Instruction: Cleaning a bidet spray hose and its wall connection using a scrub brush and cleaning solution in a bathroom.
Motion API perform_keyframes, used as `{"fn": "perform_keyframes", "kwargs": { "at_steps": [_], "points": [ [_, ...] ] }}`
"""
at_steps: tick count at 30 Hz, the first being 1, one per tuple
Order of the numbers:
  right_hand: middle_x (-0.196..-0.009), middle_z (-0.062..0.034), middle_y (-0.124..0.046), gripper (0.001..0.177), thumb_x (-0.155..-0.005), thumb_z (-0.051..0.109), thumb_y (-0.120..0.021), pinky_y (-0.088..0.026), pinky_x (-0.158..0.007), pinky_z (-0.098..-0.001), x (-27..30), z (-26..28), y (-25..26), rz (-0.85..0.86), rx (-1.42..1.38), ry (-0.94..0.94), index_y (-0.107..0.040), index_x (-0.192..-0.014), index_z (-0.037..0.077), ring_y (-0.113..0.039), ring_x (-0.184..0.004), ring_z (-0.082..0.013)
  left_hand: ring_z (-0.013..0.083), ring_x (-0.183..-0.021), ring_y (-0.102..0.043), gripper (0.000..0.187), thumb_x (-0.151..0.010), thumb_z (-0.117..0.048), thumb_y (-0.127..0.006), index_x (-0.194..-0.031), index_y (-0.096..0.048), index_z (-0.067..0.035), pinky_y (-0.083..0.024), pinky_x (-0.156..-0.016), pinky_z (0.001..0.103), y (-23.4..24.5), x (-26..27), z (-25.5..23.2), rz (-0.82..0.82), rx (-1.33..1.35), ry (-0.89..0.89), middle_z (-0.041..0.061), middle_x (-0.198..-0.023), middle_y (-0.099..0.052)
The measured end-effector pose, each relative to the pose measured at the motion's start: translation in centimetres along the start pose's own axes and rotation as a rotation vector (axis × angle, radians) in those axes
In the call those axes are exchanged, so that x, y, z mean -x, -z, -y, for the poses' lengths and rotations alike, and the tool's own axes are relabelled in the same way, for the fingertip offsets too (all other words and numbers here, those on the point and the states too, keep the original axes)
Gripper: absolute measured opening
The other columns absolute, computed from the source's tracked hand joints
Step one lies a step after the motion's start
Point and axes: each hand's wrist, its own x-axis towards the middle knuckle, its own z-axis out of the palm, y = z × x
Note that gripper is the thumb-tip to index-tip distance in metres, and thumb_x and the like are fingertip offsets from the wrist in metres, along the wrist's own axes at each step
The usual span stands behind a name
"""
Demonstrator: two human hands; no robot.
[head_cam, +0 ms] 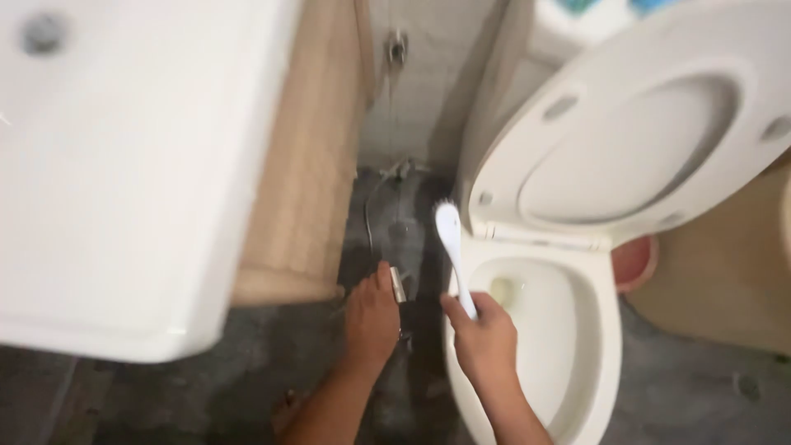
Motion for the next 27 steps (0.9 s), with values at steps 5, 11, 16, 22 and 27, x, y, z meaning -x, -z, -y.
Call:
{"fn": "perform_keyframes", "kwargs": {
  "at_steps": [5,11,16,22,27],
  "points": [
    [-0.058,-0.0073,-0.06,0.033,-0.087,0.035,-0.074,-0.046,-0.053,-0.0341,2.6,4.2,6.0,0.065,0.019,-0.093,-0.075,-0.096,0.004,-0.055,-0.051,-0.0162,0.0413,-0.1,-0.062,0.043,-0.092,-0.012,-0.058,-0.134,-0.055,-0.005,-0.049,-0.086,0.051,8.2,-3.3,-7.6,-0.058,0.044,0.238,0.022,-0.106,-0.066],
    [-0.062,-0.0049,-0.056,0.035,-0.087,0.033,-0.074,-0.04,-0.048,-0.0337,2.7,7.2,8.9,0.137,-0.146,-0.085,-0.073,-0.095,-0.001,-0.048,-0.05,-0.0141,0.0393,-0.104,-0.061,0.041,-0.092,-0.017,-0.068,-0.132,-0.059,-0.013,-0.048,-0.087,0.052,13.0,-9.3,-11.7,-0.238,0.075,0.261,0.016,-0.109,-0.069],
    [-0.065,-0.0054,-0.059,0.036,-0.087,0.033,-0.075,-0.042,-0.048,-0.0313,1.6,10.8,9.7,0.151,-0.213,-0.078,-0.073,-0.095,-0.002,-0.051,-0.051,-0.0128,0.0405,-0.098,-0.063,0.038,-0.097,-0.028,-0.069,-0.133,-0.061,-0.017,-0.049,-0.081,0.053,15.8,-14.7,-14.7,-0.335,0.235,0.371,0.017,-0.101,-0.07],
    [-0.065,-0.003,-0.057,0.032,-0.088,0.031,-0.074,-0.04,-0.047,-0.0305,-0.3,15.0,10.4,0.181,-0.304,-0.072,-0.073,-0.097,0.0,-0.048,-0.051,-0.0115,0.0407,-0.111,-0.066,0.044,-0.097,-0.029,-0.072,-0.135,-0.061,-0.01,-0.053,-0.087,0.046,13.1,-22.8,-12.8,-0.398,0.512,0.428,0.021,-0.118,-0.071],
    [-0.058,-0.0068,-0.054,0.031,-0.091,0.029,-0.073,-0.036,-0.042,-0.0324,-2.9,16.4,9.6,0.175,-0.251,-0.21,-0.074,-0.096,-0.001,-0.047,-0.045,-0.0141,0.0302,-0.106,-0.074,0.05,-0.09,-0.028,-0.074,-0.134,-0.061,-0.01,-0.054,-0.09,0.038,10.7,-29.8,-11.0,-0.461,0.756,0.414,0.015,-0.113,-0.077]
  ]
}}
